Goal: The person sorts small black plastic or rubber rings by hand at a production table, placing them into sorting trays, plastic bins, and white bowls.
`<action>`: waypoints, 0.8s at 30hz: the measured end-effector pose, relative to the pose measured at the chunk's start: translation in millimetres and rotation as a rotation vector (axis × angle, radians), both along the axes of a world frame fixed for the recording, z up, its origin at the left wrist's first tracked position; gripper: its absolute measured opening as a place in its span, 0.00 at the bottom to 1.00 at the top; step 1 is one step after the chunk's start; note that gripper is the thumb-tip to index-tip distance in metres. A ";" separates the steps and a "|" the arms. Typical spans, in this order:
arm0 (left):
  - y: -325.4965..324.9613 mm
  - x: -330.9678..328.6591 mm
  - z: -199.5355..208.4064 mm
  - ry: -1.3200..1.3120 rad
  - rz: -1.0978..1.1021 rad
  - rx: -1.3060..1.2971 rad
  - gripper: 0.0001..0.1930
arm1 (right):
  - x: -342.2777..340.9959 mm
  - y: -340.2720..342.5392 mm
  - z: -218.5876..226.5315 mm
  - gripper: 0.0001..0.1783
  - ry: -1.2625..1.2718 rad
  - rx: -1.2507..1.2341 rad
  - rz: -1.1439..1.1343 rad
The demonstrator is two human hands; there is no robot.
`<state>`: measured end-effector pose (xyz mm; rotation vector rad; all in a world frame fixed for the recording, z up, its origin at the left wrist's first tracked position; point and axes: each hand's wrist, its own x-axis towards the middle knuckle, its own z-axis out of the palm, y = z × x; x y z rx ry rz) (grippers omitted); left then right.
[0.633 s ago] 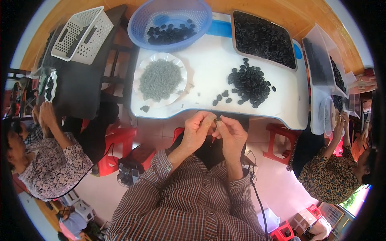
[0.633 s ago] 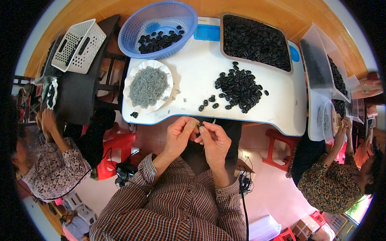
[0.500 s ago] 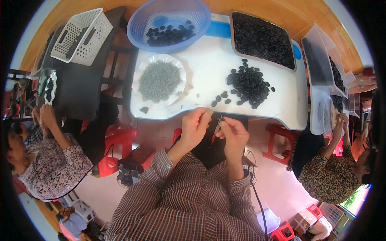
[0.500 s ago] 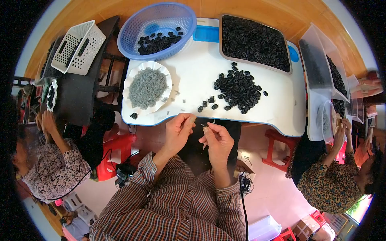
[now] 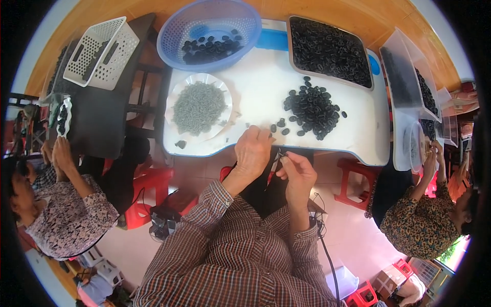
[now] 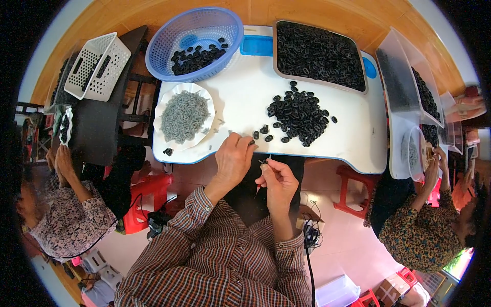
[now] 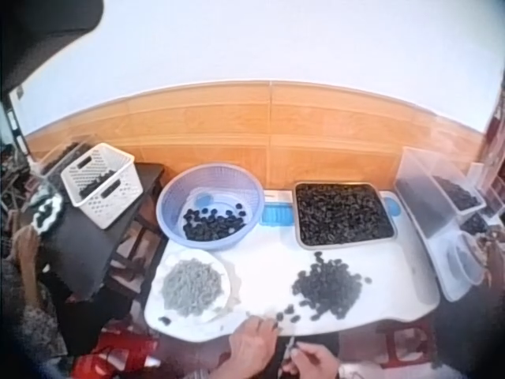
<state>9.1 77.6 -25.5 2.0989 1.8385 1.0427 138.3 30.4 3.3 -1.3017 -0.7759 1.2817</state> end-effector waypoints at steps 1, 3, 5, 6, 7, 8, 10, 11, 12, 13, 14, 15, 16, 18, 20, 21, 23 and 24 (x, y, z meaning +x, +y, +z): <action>0.2 -0.4 0.6 -0.026 -0.003 0.011 0.10 | -0.4 -0.1 -0.2 0.07 -0.007 -0.001 0.003; -0.5 -1.5 1.0 -0.051 -0.006 0.024 0.10 | -1.3 -0.5 0.0 0.07 -0.013 0.000 0.006; -2.4 -3.2 1.0 -0.063 -0.039 0.026 0.09 | -1.9 -0.9 0.7 0.07 0.010 -0.008 -0.001; -3.2 -4.5 0.9 -0.062 -0.040 0.026 0.09 | -1.9 -0.9 1.0 0.07 0.011 -0.007 -0.002; -4.1 -5.5 0.3 -0.117 -0.057 0.063 0.09 | -1.3 -1.0 0.8 0.07 0.007 0.000 -0.005; -5.1 -6.3 0.0 -0.172 -0.075 0.100 0.08 | -0.7 -1.1 0.8 0.07 0.002 0.007 -0.008; -10.1 -7.3 1.4 -0.289 -0.092 0.063 0.09 | 0.3 -1.3 1.5 0.07 0.011 -0.001 -0.017; -13.5 -8.1 3.0 -0.406 -0.107 0.025 0.11 | 0.7 -1.5 1.6 0.07 0.022 -0.009 -0.023; -17.5 -9.4 5.3 -0.405 -0.106 0.025 0.11 | 1.0 -1.7 1.3 0.07 0.022 -0.009 -0.022; -21.1 -10.6 12.7 -0.491 -0.110 -0.066 0.13 | 1.4 -1.9 1.1 0.07 0.038 -0.020 -0.027; -23.9 -11.2 17.9 -0.576 -0.114 -0.158 0.15 | 1.7 -2.0 0.9 0.08 0.054 -0.030 -0.033; -26.0 -11.3 19.6 -0.577 -0.113 -0.159 0.15 | 1.9 -2.0 0.7 0.08 0.054 -0.031 -0.032; -28.0 -11.3 20.7 -0.593 -0.103 -0.153 0.16 | 1.7 -1.9 0.5 0.08 0.077 -0.047 -0.034; -30.9 -11.1 25.0 -0.610 -0.090 -0.146 0.18 | 0.3 -1.8 0.4 0.08 0.101 -0.063 -0.032; -31.9 -9.7 29.3 -0.631 -0.066 -0.096 0.17 | -0.2 -1.7 0.2 0.08 0.124 -0.066 -0.040; -32.0 -10.0 28.4 -0.632 -0.065 -0.097 0.17 | -0.5 -1.5 0.7 0.08 0.123 -0.067 -0.039; -32.0 -10.6 26.8 -0.607 -0.090 -0.038 0.20 | -0.5 -1.4 2.4 0.08 0.171 -0.082 -0.045; -32.8 -12.3 27.3 -0.608 -0.089 -0.039 0.20 | -0.2 -1.5 1.7 0.08 0.171 -0.083 -0.044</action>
